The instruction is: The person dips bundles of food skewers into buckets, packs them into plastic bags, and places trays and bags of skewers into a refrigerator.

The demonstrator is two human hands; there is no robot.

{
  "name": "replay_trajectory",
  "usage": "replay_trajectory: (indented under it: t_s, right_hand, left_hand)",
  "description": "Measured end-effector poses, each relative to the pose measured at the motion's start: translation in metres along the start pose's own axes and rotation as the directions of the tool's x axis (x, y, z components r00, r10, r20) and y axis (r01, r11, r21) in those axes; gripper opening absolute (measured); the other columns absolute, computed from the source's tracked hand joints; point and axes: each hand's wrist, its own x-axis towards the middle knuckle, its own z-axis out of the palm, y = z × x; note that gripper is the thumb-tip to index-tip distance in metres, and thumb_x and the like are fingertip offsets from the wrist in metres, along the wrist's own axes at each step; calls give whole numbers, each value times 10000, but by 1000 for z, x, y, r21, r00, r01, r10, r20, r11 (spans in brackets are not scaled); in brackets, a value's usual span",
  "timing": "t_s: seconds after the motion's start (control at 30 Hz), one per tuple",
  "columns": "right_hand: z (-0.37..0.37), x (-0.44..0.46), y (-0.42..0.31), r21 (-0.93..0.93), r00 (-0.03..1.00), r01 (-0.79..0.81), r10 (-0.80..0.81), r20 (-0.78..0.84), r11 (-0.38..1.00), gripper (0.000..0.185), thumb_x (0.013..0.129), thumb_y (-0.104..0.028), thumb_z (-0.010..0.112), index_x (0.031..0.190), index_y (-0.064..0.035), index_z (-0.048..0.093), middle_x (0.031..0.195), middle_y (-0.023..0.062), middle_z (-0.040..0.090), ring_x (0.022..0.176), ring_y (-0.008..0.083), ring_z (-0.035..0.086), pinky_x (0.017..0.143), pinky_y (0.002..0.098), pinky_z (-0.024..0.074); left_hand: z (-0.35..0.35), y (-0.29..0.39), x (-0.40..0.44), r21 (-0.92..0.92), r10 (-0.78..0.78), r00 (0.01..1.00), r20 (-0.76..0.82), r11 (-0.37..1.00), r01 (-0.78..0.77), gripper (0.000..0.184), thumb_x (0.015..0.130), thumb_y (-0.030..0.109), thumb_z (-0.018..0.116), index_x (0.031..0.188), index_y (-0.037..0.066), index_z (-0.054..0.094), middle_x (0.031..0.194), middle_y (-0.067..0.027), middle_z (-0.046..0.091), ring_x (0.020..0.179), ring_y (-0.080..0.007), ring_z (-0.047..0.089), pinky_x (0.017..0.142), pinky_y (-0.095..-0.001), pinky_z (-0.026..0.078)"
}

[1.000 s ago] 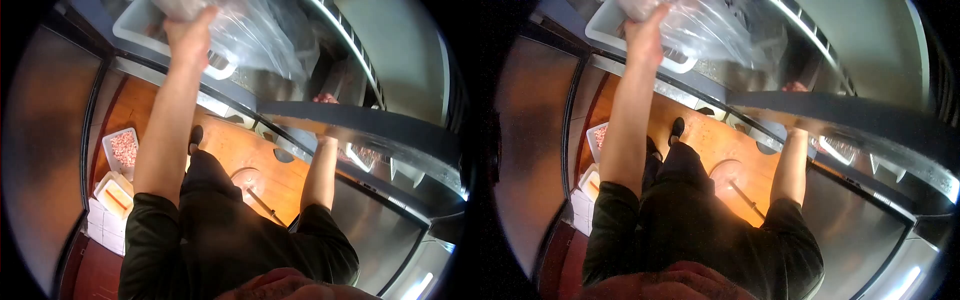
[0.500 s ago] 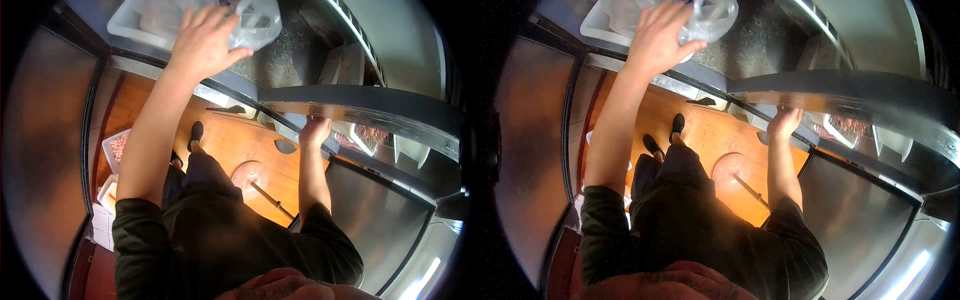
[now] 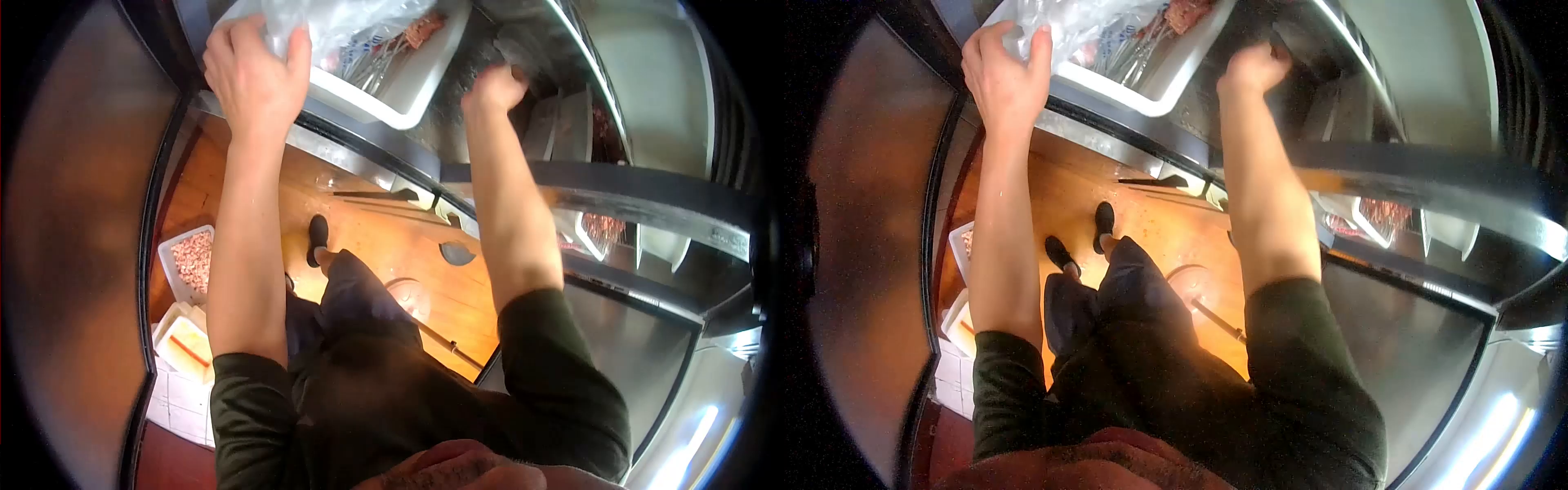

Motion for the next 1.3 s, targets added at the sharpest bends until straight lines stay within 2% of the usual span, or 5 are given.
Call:
replay_trajectory:
  t_s: [0.03, 0.2, 0.23, 0.93, 1.3]
  right_hand:
    - [-2, 29, 3, 735, 985, -20, 140, -102, 678, 243, 810, -265, 590, 999, -135, 669, 1096, 23, 658, 1004, 174, 613, 744, 328, 478]
    - [24, 248, -60, 962, 950, -139, 243, 197, -237, 344, 876, -335, 578, 1163, -158, 645, 1255, 74, 604, 1186, 253, 562, 934, 447, 460]
    - [42, 216, -38, 867, 930, 246, 146, -337, 434, 339, 902, -312, 505, 1154, -134, 647, 1222, 107, 620, 1177, 254, 568, 979, 453, 428]
    - [125, 342, -39, 985, 984, 171, 46, -170, -16, 466, 911, -321, 533, 1279, -35, 546, 1320, 196, 522, 1185, 320, 522, 998, 438, 407]
    - [122, 293, 85, 273, 838, 162, -14, -545, -948, 563, 893, -367, 621, 1328, -28, 503, 1306, 151, 544, 1107, 293, 566, 942, 424, 443]
  left_hand:
    - [-1, -3, -1, -55, -40, 999, 36, 998, 42, 432, 750, 317, 722, 1014, 0, 594, 1052, -204, 546, 985, -381, 531, 876, -446, 422]
    - [-9, -2, -4, -230, -116, 986, 117, 963, 141, 435, 770, 332, 725, 1000, -14, 595, 1057, -186, 571, 976, -372, 542, 861, -440, 433]
    - [-9, -1, -5, -255, -106, 987, 122, 958, 135, 417, 770, 312, 726, 995, -13, 595, 1052, -179, 575, 970, -367, 545, 854, -433, 436]
    - [42, -15, -27, -212, -113, 990, 89, 969, 129, 305, 777, 124, 676, 1042, 22, 567, 1029, -135, 597, 936, -322, 552, 818, -380, 404]
    - [37, -19, -25, -194, -158, 968, 193, 961, 196, 295, 785, 117, 675, 1052, 42, 574, 1057, -107, 609, 992, -301, 558, 829, -400, 405]
